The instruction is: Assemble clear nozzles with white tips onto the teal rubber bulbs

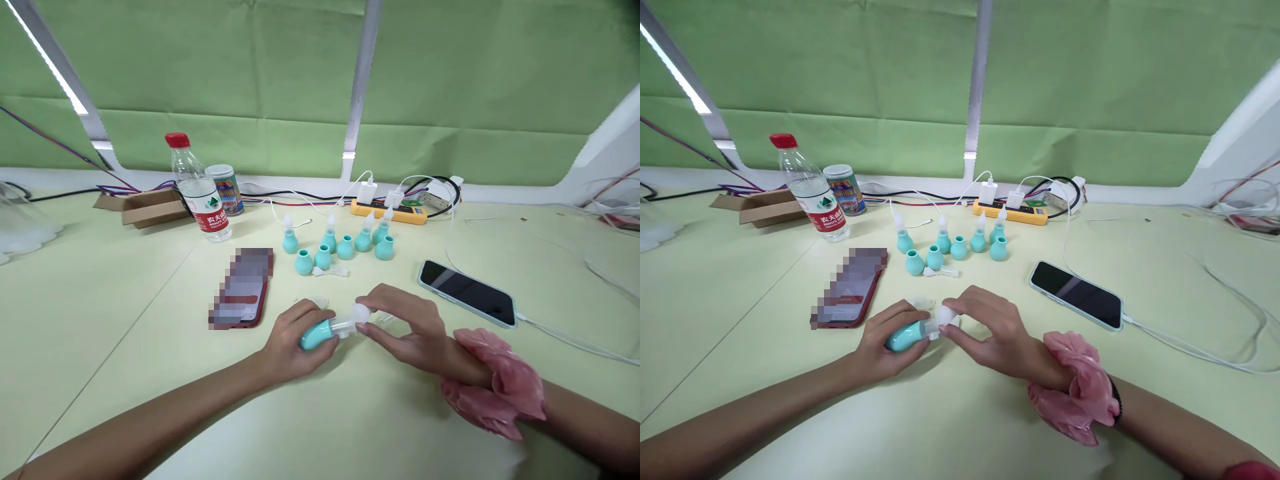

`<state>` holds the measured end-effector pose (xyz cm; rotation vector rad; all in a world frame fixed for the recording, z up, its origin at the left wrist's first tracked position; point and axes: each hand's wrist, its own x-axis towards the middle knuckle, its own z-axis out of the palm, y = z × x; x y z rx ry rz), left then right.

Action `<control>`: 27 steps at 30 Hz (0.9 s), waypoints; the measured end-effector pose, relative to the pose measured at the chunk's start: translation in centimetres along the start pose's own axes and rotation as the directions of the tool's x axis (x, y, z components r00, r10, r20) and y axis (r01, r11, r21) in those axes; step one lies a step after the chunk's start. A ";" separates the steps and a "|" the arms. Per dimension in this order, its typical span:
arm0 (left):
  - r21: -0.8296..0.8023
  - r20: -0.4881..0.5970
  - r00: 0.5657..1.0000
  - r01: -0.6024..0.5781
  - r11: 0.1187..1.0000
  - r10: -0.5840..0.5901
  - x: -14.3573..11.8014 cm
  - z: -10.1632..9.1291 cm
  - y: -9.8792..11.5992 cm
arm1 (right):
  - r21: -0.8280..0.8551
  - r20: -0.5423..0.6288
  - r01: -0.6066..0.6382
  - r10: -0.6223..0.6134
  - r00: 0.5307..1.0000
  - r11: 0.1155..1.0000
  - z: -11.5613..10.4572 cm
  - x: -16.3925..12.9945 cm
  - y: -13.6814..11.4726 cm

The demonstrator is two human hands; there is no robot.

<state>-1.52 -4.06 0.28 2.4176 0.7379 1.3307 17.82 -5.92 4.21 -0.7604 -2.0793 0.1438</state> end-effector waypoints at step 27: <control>0.046 -0.040 0.986 -0.162 0.986 0.164 -0.1 0.2 -0.6 | 0.249 0.462 -0.255 0.117 0.879 0.934 -0.6 1.0 2.0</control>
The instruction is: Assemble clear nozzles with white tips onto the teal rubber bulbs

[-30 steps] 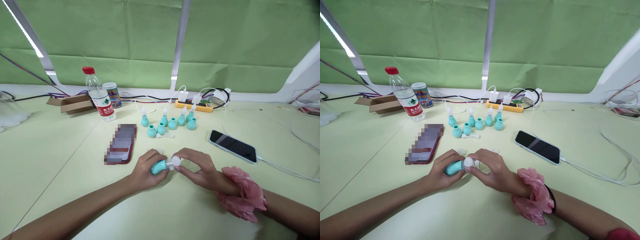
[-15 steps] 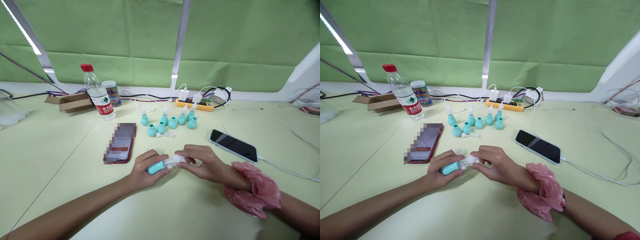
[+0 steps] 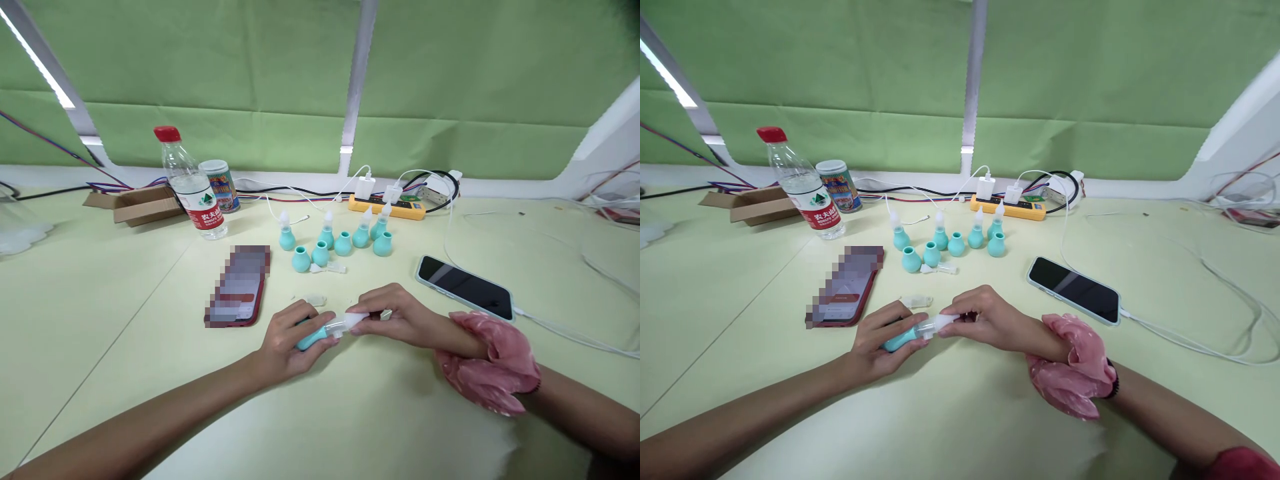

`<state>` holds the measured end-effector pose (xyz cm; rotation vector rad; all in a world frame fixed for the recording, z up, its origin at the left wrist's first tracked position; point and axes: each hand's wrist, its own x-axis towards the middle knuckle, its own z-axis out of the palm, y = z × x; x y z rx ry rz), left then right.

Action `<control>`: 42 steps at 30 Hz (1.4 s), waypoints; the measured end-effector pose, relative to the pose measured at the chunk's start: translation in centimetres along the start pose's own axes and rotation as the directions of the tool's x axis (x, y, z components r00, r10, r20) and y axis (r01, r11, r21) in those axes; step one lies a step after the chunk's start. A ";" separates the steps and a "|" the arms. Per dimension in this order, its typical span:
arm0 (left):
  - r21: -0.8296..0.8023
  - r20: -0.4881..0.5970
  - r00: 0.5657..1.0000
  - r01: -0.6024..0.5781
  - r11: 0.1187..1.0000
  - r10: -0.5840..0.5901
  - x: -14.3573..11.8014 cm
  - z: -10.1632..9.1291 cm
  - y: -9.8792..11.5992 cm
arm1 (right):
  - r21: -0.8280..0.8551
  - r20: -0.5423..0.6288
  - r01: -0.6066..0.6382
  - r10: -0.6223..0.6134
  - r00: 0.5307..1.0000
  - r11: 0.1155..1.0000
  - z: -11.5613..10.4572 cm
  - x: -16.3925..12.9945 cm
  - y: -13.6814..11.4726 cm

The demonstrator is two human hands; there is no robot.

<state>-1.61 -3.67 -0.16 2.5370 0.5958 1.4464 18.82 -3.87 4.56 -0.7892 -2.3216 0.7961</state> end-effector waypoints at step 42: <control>0.355 0.181 0.925 0.257 0.899 -0.336 0.3 0.1 0.5 | -0.220 -0.594 -0.464 0.259 0.762 0.858 -6.5 1.3 3.7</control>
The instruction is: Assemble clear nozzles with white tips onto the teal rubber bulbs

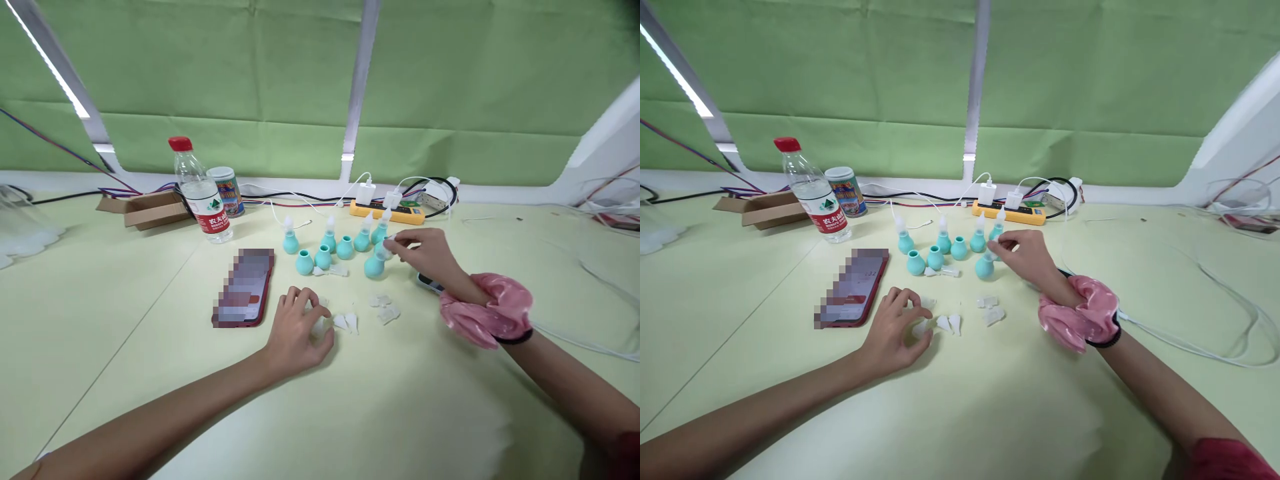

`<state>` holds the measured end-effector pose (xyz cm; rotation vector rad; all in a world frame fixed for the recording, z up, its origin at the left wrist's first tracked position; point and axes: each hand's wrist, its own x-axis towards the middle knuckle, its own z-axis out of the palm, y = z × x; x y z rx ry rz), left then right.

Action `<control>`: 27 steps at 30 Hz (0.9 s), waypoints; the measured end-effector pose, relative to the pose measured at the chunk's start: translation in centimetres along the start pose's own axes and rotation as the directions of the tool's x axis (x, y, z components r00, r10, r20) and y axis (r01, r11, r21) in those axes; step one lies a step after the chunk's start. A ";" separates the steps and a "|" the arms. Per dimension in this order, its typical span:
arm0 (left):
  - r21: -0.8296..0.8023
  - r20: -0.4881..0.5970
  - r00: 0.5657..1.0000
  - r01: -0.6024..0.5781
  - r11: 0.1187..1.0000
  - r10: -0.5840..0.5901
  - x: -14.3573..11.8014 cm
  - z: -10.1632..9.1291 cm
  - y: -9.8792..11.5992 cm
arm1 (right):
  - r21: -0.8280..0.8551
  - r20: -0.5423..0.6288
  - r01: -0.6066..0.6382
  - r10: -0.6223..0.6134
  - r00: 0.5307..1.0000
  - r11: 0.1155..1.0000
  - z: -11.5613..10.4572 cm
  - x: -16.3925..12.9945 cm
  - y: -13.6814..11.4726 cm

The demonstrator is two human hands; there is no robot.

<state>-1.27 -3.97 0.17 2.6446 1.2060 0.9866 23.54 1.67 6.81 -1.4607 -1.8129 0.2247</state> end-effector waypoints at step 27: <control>-0.088 0.103 0.989 0.112 0.990 -0.103 0.5 0.8 -2.2 | -0.118 0.593 0.345 -0.213 0.776 0.931 5.9 -5.4 -2.8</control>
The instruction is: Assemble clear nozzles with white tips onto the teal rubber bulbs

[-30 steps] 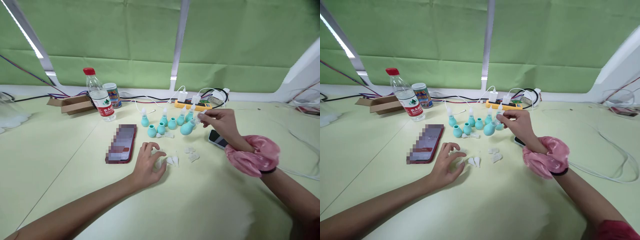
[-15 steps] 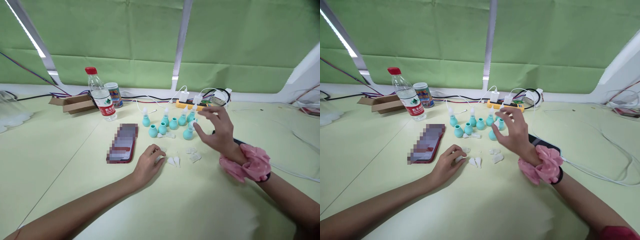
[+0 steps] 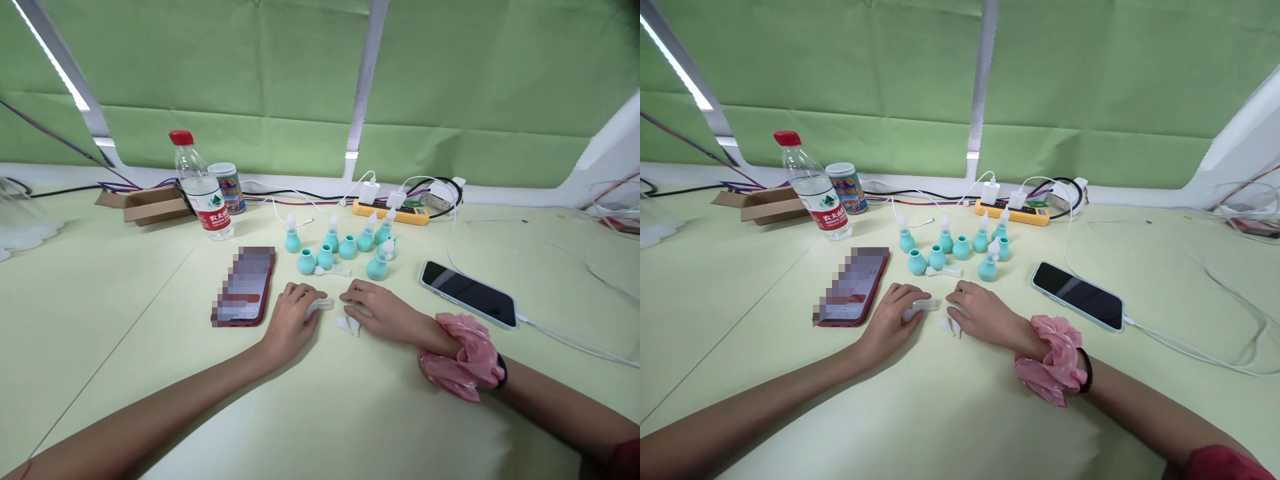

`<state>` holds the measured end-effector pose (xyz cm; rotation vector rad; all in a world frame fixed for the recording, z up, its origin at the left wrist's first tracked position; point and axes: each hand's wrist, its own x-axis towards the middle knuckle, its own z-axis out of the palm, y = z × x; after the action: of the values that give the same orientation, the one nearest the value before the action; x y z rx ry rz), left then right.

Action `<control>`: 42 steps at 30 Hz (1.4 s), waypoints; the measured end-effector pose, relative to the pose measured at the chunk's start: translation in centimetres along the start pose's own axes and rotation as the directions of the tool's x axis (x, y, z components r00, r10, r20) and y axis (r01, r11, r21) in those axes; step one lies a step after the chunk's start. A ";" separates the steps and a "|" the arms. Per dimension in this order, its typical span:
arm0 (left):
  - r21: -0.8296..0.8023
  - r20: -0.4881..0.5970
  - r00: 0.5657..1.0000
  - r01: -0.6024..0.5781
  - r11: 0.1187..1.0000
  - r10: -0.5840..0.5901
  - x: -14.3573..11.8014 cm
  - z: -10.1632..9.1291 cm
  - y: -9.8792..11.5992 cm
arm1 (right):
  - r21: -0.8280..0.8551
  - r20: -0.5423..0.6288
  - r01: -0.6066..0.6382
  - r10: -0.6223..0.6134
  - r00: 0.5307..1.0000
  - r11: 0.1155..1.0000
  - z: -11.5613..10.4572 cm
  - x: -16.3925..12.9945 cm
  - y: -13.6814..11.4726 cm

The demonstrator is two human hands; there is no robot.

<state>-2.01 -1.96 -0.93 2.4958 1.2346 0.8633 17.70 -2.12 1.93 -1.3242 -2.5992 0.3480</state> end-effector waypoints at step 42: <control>-0.237 -0.296 0.925 -0.314 0.920 0.239 -0.7 -0.3 0.9 | 0.075 0.079 -0.025 0.019 0.997 0.997 -0.5 0.6 -0.6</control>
<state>-1.91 -3.07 -0.58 2.4110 0.7564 1.3736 17.11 -1.93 2.64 -1.3404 -2.6076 0.5070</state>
